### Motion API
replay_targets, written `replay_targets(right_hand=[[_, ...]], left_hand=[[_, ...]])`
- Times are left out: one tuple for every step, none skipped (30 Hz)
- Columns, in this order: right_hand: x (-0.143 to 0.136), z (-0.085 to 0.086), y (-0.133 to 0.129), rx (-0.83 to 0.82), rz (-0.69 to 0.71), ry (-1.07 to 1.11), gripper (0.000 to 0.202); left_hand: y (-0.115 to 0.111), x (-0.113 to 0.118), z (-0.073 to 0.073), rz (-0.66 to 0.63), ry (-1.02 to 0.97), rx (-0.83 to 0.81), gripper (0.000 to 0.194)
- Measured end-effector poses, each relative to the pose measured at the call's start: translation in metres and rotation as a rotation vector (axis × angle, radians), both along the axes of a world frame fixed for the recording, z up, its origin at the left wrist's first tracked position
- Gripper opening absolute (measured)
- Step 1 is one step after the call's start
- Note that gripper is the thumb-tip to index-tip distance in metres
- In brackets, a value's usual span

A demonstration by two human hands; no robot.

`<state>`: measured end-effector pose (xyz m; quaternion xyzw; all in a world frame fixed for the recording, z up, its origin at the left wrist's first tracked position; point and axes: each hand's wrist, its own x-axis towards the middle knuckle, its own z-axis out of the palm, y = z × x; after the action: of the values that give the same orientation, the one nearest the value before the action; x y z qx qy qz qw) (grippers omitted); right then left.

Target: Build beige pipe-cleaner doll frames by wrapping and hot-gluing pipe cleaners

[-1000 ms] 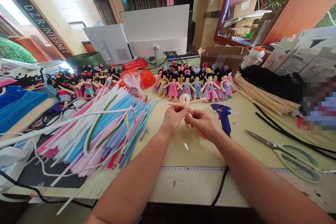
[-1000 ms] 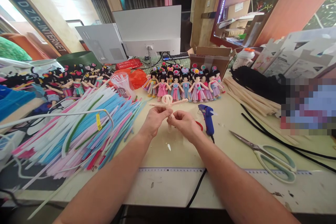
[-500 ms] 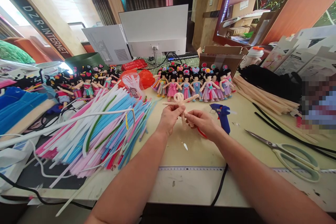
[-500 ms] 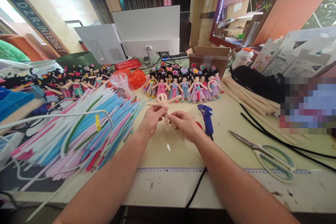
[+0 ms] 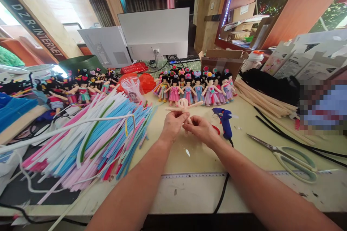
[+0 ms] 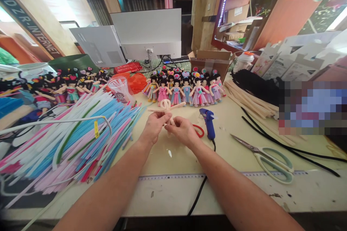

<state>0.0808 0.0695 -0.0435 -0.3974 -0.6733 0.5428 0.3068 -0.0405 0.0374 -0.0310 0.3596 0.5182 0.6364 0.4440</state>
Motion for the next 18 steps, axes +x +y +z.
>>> replay_targets(right_hand=[[0.000, 0.001, 0.000, 0.000, 0.009, -0.022, 0.028], [0.000, 0.001, -0.001, 0.005, 0.020, -0.054, 0.025], [0.000, 0.002, -0.001, 0.017, 0.032, -0.091, 0.023], [0.000, 0.002, -0.001, 0.037, 0.044, -0.127, 0.023], [0.001, 0.002, 0.000, 0.062, 0.050, -0.153, 0.024], [0.001, 0.002, 0.000, 0.086, 0.054, -0.170, 0.026], [0.002, 0.002, 0.001, 0.105, 0.051, -0.181, 0.028], [0.003, 0.003, 0.001, 0.121, 0.038, -0.192, 0.029], [0.005, 0.005, 0.002, 0.145, 0.017, -0.208, 0.028], [0.007, 0.007, 0.003, 0.183, -0.008, -0.231, 0.026], [0.009, 0.011, 0.003, 0.240, -0.035, -0.261, 0.023], [0.011, 0.015, 0.003, 0.312, -0.061, -0.295, 0.022], [0.012, 0.020, 0.002, 0.390, -0.083, -0.328, 0.024], [0.014, 0.025, -0.001, 0.465, -0.094, -0.362, 0.028], [0.014, 0.031, -0.004, 0.531, -0.091, -0.394, 0.031], [0.014, 0.037, -0.008, 0.586, -0.071, -0.422, 0.033], [0.014, 0.042, -0.013, 0.634, -0.034, -0.446, 0.033], [0.013, 0.047, -0.020, 0.680, 0.018, -0.468, 0.033]], left_hand=[[0.000, -0.001, 0.001, 0.005, 0.000, -0.004, 0.029], [0.000, -0.002, 0.002, 0.017, 0.002, -0.007, 0.030], [0.000, -0.004, 0.002, 0.045, 0.003, -0.006, 0.032], [0.001, -0.005, 0.003, 0.068, -0.002, -0.009, 0.034], [0.001, -0.007, 0.005, 0.077, -0.021, -0.011, 0.037], [0.002, -0.008, 0.006, 0.078, -0.056, -0.003, 0.040], [0.002, -0.010, 0.007, 0.080, -0.089, 0.008, 0.043], [0.003, -0.012, 0.008, 0.086, -0.112, 0.010, 0.044], [0.003, -0.014, 0.009, 0.101, -0.131, 0.009, 0.045], [0.004, -0.016, 0.009, 0.121, -0.142, 0.006, 0.046], [0.005, -0.018, 0.009, 0.138, -0.148, -0.002, 0.047], [0.006, -0.020, 0.009, 0.152, -0.150, -0.012, 0.047], [0.007, -0.022, 0.008, 0.159, -0.149, -0.021, 0.048], [0.008, -0.023, 0.007, 0.160, -0.145, -0.023, 0.047], [0.009, -0.024, 0.006, 0.156, -0.137, -0.026, 0.047], [0.010, -0.025, 0.004, 0.150, -0.128, -0.031, 0.047], [0.012, -0.026, 0.003, 0.142, -0.118, -0.037, 0.047], [0.013, -0.026, 0.001, 0.133, -0.111, -0.044, 0.047]])
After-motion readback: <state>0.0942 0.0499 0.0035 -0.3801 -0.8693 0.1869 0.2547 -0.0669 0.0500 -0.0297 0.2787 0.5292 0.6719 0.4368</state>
